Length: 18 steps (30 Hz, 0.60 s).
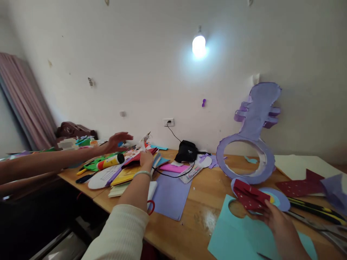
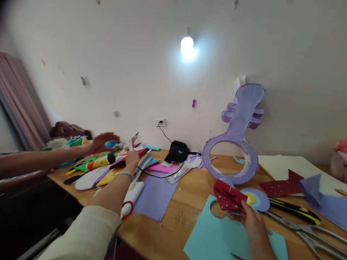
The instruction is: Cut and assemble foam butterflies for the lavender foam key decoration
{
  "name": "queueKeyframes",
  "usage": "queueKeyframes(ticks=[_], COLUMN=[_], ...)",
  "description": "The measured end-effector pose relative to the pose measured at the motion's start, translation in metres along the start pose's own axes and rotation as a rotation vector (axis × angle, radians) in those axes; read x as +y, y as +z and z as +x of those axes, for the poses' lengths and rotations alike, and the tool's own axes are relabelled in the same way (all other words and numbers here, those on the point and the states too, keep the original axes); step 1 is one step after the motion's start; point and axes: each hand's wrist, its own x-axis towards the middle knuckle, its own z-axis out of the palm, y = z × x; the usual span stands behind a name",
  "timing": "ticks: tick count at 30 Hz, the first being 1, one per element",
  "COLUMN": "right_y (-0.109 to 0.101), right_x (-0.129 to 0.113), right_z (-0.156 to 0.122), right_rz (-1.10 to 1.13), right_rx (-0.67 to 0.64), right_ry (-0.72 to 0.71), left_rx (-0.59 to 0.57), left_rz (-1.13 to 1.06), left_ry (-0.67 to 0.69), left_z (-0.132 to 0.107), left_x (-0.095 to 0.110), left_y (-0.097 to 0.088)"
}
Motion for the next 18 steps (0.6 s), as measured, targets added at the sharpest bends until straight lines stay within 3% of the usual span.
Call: queueKeyframes(ticks=[2,11,18], right_y=[0.000,-0.006,-0.015], right_x=[0.001,0.016,0.033], right_z=[0.000,0.017,0.031], right_rz=[0.006,-0.025,-0.068], right_rx=[-0.015,-0.045,-0.100], right_ry=[0.001,-0.010,-0.106], left_rx=[0.037,0.077,0.111], left_rz=[-0.003,-0.008,0.021], left_ry=[-0.043,-0.012,0.082], left_z=[0.002,0.005,0.008], left_x=[-0.002,0.000,-0.007], left_y=[-0.005,-0.005,-0.004])
